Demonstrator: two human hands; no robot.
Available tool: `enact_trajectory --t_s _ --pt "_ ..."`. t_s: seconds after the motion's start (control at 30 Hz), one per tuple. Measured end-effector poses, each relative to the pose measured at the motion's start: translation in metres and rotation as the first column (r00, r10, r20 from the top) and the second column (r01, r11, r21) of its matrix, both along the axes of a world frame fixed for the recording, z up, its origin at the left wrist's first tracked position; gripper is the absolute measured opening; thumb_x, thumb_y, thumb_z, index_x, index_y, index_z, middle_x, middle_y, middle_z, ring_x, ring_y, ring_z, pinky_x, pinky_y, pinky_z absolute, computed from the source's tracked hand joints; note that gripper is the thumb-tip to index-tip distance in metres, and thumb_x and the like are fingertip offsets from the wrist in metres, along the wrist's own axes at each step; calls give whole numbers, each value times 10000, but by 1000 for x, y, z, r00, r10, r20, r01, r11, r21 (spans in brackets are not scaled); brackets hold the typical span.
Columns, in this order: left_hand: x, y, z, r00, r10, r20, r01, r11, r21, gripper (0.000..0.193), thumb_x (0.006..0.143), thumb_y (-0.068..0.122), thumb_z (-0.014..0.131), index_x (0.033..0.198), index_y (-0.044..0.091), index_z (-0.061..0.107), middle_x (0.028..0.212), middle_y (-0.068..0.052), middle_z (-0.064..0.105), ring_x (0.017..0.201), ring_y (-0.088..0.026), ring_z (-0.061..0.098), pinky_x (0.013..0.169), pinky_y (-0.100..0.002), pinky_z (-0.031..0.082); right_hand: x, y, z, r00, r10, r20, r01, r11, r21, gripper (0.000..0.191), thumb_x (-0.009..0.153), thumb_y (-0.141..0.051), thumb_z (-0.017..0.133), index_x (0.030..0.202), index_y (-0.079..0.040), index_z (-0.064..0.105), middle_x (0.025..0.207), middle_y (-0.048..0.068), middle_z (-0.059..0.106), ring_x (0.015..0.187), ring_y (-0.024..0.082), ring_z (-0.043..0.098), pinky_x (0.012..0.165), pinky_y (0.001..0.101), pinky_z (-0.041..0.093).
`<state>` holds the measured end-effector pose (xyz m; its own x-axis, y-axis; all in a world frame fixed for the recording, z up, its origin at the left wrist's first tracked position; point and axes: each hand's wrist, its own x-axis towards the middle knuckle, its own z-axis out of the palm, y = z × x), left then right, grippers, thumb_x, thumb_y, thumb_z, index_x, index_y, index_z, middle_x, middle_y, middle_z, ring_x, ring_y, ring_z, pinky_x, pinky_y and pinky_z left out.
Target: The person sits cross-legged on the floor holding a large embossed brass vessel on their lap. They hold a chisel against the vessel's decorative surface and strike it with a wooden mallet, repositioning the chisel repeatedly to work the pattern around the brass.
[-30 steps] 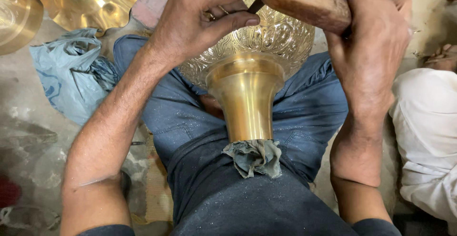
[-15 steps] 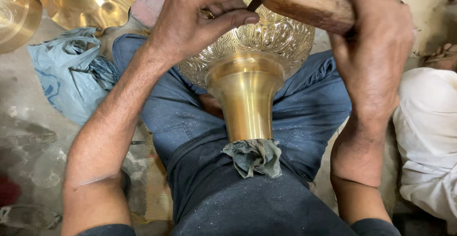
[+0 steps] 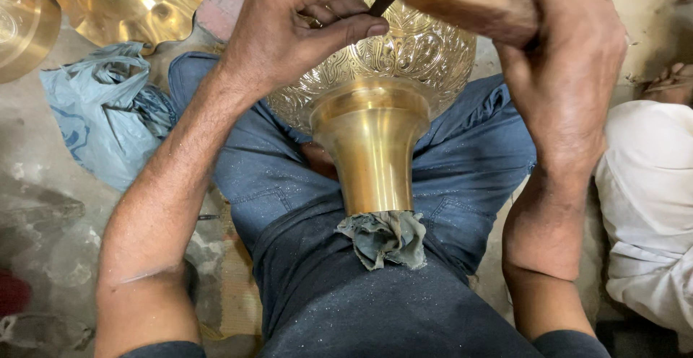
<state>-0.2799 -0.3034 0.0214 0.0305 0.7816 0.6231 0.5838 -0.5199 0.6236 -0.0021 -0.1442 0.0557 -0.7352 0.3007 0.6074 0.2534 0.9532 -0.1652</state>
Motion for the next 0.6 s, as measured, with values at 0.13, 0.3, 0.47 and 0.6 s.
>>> enact_trajectory --t_s 0.13,0.3,0.47,0.6 --pt "1 -2 1 1000 0 9 0 1000 12 301 1119 41 772 1385 33 631 1239 -109 772 1121 -177 795 965 -285 662 -3 0 -6 968 159 -192 -209 937 -279 274 1024 132 652 1249 103 500 1036 211 667 923 233 636 880 312 524" --pt "2 0 0 997 72 -22 -72 997 2 222 1064 46 791 1255 66 680 1011 -94 778 954 -165 791 853 -275 669 -1 -1 -9 978 -20 -208 -45 952 -301 276 1006 40 715 1201 26 521 916 217 571 806 276 542 767 350 476" --pt "-2 1 -2 998 45 -44 -43 998 53 343 1090 49 792 1396 49 636 1025 -79 781 951 -130 797 859 -240 675 -2 -5 4 997 -1 -72 3 1000 27 423 926 127 696 1320 28 576 1105 232 645 1006 395 634 888 407 510" --pt "-1 -1 -3 999 39 -30 -37 998 47 340 1100 29 791 1402 49 635 1004 -73 781 937 -109 798 833 -215 667 -7 -4 14 999 -28 -44 8 914 -405 193 1039 -3 787 1013 9 596 911 206 675 782 402 645 753 443 496"
